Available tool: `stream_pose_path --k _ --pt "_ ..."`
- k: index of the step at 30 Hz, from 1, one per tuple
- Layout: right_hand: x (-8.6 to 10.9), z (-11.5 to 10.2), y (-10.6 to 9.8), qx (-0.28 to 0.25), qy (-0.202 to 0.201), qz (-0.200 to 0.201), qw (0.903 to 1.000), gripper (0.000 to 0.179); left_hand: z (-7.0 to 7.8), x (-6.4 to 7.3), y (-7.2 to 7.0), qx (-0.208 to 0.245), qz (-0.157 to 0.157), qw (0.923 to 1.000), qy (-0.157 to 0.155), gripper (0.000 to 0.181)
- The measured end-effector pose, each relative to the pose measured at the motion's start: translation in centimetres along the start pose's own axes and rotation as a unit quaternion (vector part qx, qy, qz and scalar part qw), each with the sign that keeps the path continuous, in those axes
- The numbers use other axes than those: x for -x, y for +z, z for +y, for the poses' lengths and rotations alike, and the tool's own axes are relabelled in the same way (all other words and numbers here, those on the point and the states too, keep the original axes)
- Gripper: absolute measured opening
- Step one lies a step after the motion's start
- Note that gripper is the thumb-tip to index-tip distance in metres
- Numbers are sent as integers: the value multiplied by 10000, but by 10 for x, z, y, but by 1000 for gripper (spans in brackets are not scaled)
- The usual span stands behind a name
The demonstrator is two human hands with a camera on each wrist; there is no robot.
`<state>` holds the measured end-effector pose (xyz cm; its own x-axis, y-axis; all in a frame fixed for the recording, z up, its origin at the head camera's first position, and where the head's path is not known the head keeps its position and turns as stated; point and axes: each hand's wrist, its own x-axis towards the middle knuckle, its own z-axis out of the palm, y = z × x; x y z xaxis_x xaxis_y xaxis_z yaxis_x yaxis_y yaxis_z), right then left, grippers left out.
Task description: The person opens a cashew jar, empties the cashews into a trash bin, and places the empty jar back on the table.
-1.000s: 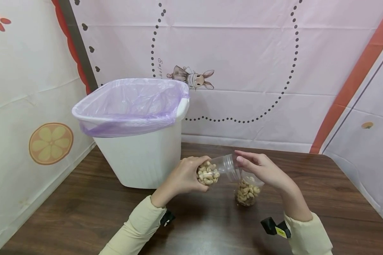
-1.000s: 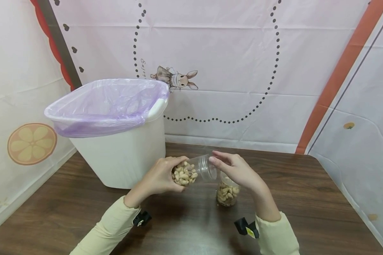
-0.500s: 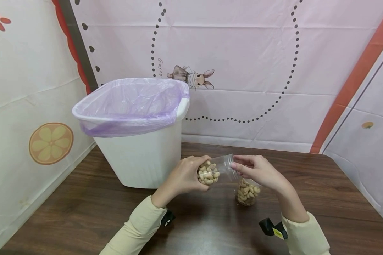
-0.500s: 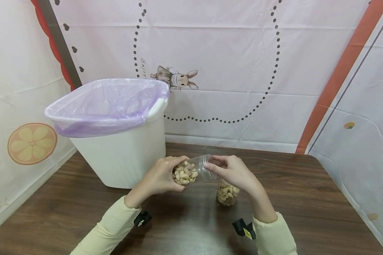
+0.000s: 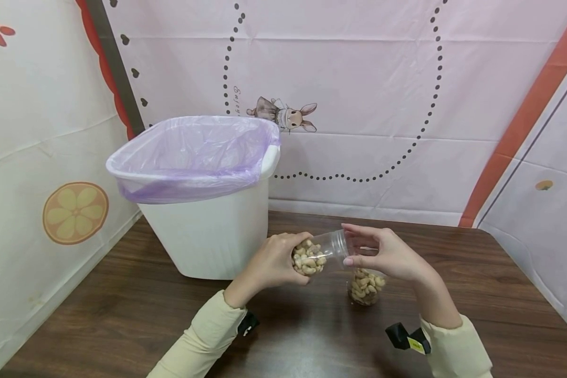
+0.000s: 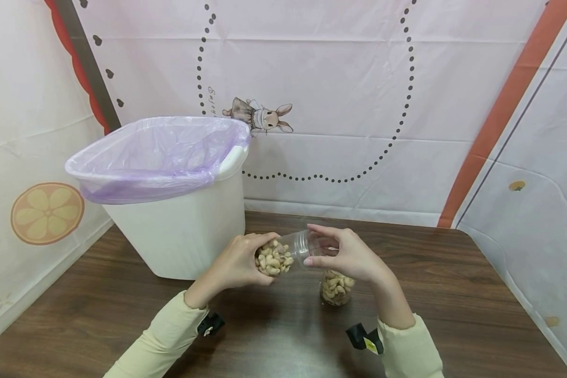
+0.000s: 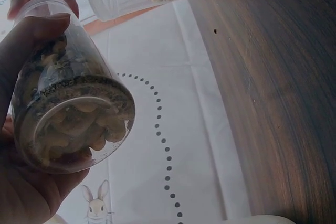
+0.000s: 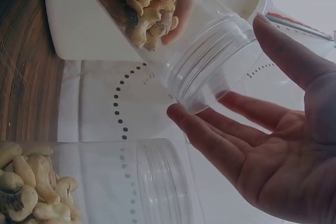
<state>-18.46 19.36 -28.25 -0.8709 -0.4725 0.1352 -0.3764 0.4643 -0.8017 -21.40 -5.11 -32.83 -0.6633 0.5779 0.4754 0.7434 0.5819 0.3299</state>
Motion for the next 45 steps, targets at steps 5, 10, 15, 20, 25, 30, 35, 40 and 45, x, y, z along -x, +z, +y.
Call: stream_pose_path --k 5,10,15,20,25,30,35,40,45 --pt "-1 3 0 -129 -364 -53 9992 71 0 1 0 157 -70 9998 -73 69" --pt "0 4 -1 -77 -558 -126 9983 73 0 1 0 249 -103 9996 -93 69" --pt "0 3 -2 -64 -546 -103 9984 75 1 0 -1 194 -120 9997 -83 69" --pt "1 0 -2 63 -265 -5 9996 63 2 0 -2 96 -79 9999 0 69" --pt "2 -4 -2 272 250 110 9993 55 1 0 -3 -87 3 10000 13 70" --pt "0 -7 1 101 721 91 9973 58 1 1 -3 -192 8 9998 -29 73" --pt "-2 -8 3 311 916 148 9952 61 1 0 -3 -270 -67 9996 -59 74" --pt "-1 -8 3 405 834 158 9956 61 1 1 -2 -256 -68 9996 -17 73" --pt "1 -8 1 433 548 60 9975 62 0 1 -1 -174 -34 9998 35 72"
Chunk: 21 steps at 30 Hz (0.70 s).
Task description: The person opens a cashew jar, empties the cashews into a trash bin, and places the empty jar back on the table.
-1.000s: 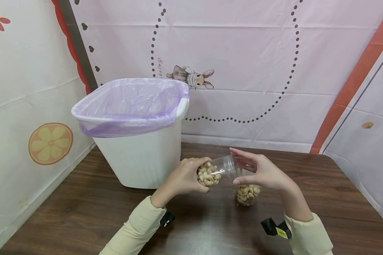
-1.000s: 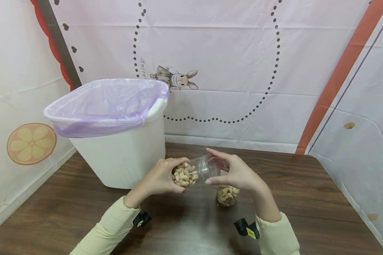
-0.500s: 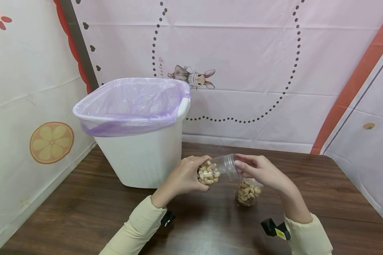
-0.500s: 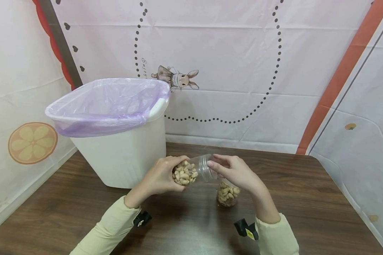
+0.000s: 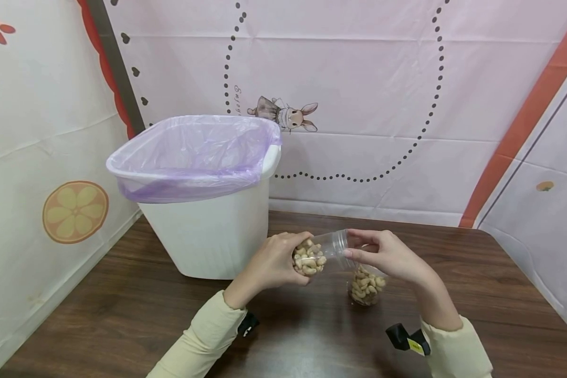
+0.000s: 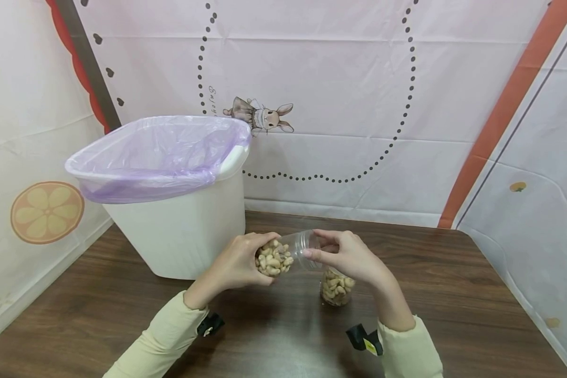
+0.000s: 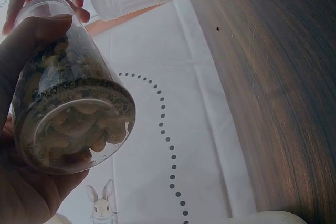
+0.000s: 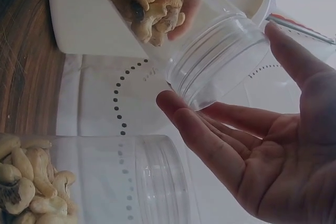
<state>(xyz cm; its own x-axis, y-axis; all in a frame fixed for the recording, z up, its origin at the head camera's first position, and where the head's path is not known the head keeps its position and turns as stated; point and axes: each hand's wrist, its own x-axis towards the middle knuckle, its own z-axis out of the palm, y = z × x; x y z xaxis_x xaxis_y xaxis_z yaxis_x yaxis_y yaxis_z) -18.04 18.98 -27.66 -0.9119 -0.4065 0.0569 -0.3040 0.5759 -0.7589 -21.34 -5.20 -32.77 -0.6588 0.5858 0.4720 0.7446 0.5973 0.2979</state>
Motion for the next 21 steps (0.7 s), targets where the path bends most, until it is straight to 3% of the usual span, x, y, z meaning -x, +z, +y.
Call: stream_pose_path --k 12,21 --pt "1 7 -2 -817 -684 -273 9939 70 1 1 -1 301 -91 9995 -13 70" --pt "0 10 -3 -801 -1085 -244 9906 76 1 1 -1 324 -122 9994 -38 69"
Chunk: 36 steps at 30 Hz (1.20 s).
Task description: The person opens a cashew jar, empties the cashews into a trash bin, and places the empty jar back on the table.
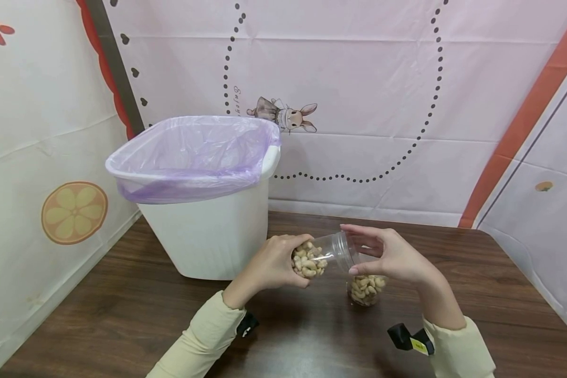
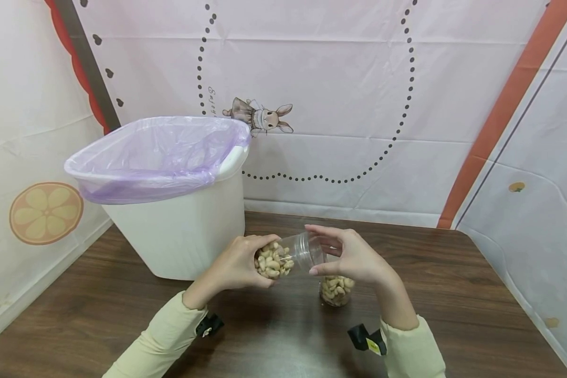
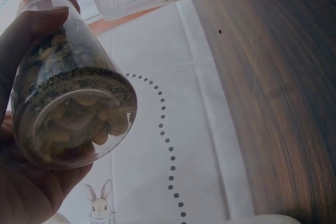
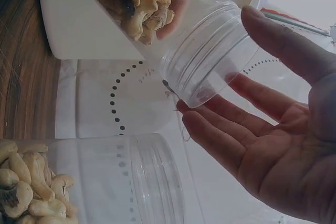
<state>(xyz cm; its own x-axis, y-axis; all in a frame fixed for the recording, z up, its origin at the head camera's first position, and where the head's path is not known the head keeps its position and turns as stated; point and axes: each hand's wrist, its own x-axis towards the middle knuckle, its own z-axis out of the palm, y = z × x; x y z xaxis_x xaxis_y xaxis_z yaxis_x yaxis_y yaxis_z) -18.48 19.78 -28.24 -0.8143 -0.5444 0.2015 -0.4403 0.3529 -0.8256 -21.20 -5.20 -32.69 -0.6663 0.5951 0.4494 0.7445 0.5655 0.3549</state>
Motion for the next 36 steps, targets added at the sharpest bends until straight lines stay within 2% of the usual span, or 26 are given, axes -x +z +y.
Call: stream_pose_path --k 3,8,12,20,26,36 --pt "1 -1 -1 125 106 78 9998 74 -1 0 0 -49 18 10000 -3 69" --pt "1 -7 0 623 541 207 9964 58 -1 0 0 -176 67 9998 22 70" --pt "1 -10 1 864 795 251 9928 53 -2 -1 0 -236 103 9997 31 70" --pt "-2 -10 3 635 1319 220 9890 61 -1 -1 0 -277 96 9996 37 69" --pt "-2 -9 4 910 1254 253 9876 62 -1 -1 0 -272 63 9996 26 69" --pt "0 -9 2 615 1004 291 9926 62 -1 -2 0 -116 114 9999 45 67"
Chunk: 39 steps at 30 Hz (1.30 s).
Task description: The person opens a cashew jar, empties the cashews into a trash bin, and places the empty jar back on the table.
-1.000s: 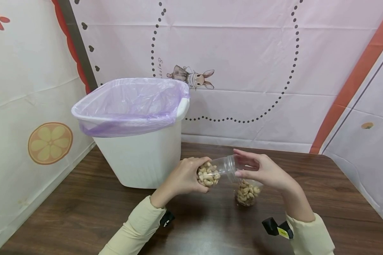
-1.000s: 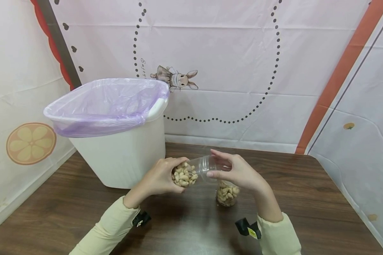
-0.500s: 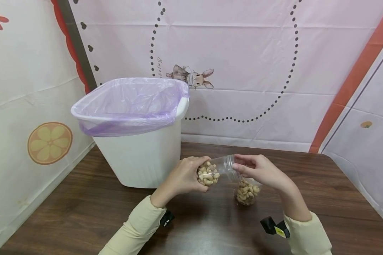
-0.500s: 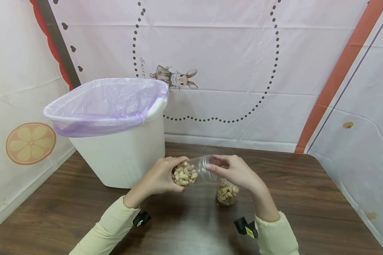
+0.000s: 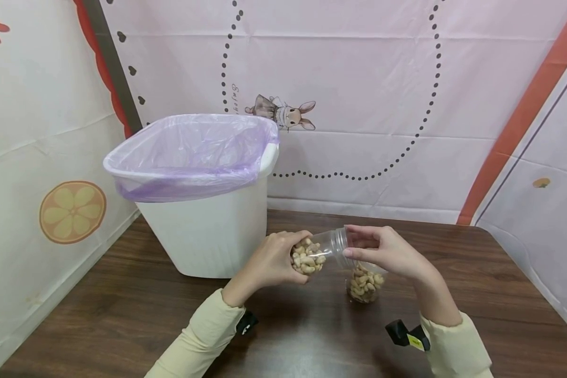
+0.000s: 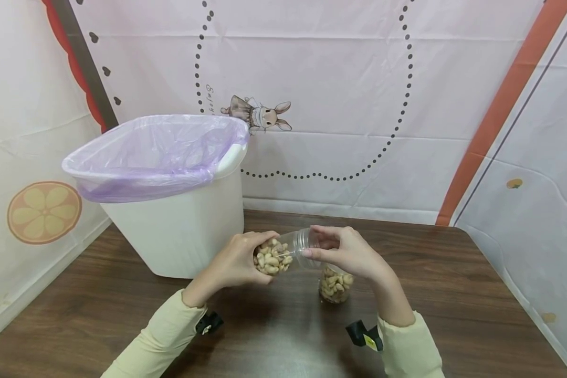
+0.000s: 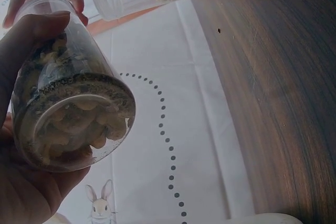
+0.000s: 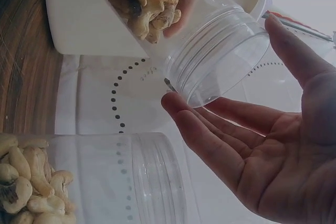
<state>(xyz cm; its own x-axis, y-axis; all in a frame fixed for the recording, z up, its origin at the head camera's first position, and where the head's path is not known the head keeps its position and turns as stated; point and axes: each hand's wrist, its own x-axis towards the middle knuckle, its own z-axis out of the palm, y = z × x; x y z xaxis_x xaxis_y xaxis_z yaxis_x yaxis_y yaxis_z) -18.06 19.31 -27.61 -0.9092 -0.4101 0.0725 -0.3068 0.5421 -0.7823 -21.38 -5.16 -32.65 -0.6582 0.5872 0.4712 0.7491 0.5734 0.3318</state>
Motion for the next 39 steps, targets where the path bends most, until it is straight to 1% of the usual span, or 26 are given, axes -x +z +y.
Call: stream_pose_path --k 7,14,17,20,23,27,32,34,39 --pt "-1 0 -2 -132 -258 -96 9995 65 0 0 -1 85 -14 10000 0 65" --pt "-3 5 -2 -402 -436 -192 9981 69 0 0 -1 97 -58 9999 -34 65" --pt "-2 5 -2 -351 -601 -187 9974 70 0 0 -1 135 -45 9999 -25 66" --pt "-1 4 -4 -190 -708 -120 9972 67 0 -1 -1 198 -4 9998 -11 67" --pt "1 3 -6 25 -587 -1 9983 59 0 -1 -2 164 49 9999 22 68" --pt "2 1 -7 235 -256 58 9994 53 -1 -1 -1 44 78 9999 46 69" --pt "0 -1 -5 279 52 -19 9996 56 0 -1 -2 -22 86 10000 4 70" --pt "-1 -2 -3 196 194 -49 9996 58 0 0 -2 -67 91 9999 -4 69" --pt "-2 -3 1 152 465 -19 9988 62 0 0 -1 -170 82 9998 -17 68"
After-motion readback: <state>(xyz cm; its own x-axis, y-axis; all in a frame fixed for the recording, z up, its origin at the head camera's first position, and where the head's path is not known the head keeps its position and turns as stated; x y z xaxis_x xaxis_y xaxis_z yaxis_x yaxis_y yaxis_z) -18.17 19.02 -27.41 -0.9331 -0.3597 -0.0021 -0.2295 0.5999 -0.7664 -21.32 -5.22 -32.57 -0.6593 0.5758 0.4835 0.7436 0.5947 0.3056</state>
